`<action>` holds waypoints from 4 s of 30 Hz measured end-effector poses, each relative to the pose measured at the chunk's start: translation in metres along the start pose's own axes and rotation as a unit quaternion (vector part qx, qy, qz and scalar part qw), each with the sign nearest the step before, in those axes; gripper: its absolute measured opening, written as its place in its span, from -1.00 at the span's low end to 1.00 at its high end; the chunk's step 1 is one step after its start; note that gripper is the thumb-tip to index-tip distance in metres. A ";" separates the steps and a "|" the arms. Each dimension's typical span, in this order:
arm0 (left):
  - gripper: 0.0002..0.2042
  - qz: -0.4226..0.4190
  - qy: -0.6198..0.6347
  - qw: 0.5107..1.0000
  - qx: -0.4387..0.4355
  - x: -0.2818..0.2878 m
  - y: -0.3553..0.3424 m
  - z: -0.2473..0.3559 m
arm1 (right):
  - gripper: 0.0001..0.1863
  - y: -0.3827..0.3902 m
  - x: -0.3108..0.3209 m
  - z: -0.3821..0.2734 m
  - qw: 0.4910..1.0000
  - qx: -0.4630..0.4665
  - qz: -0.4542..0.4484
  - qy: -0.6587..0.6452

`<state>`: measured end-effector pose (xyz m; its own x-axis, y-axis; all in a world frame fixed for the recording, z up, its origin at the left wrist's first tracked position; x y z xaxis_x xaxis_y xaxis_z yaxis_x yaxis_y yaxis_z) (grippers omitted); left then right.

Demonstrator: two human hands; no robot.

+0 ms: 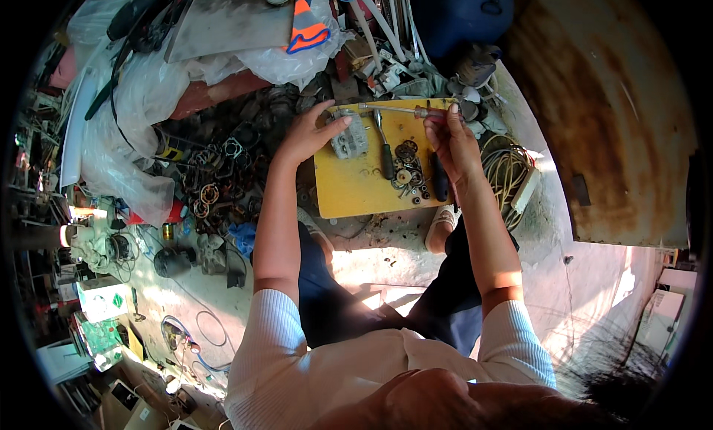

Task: The person disassembles a mechanical component using a screwdriver and a wrench to remove small parts and screws.

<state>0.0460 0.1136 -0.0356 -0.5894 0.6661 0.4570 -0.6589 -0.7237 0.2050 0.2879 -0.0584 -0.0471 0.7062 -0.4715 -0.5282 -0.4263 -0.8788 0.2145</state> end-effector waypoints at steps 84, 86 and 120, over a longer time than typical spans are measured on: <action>-0.13 0.097 -0.357 0.928 -0.054 -0.016 0.070 0.061 | -0.54 -0.005 0.005 0.029 0.991 0.045 0.097 -0.076; -0.13 0.098 -0.358 0.927 -0.056 -0.015 0.071 0.061 | -0.54 0.004 -0.003 0.026 0.989 0.010 0.128 -0.073; -0.09 0.096 -0.359 0.926 -0.058 -0.016 0.070 0.063 | -0.53 0.001 0.009 0.034 0.991 0.004 0.125 -0.057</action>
<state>0.0387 0.0410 0.0258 -0.2650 0.2051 0.9422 -0.6443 -0.7647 -0.0147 0.2745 -0.0605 -0.0799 0.5095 -0.6622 -0.5494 -0.5849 -0.7349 0.3434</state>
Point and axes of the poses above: each hand's wrist, its own y-axis away from the middle knuckle, its own x-axis out of the back of the hand, z = x × y, the point moved 7 cm from there along -y, towards the middle knuckle, and after that the axes turned 6 degrees about -z, right-handed, at the moved point
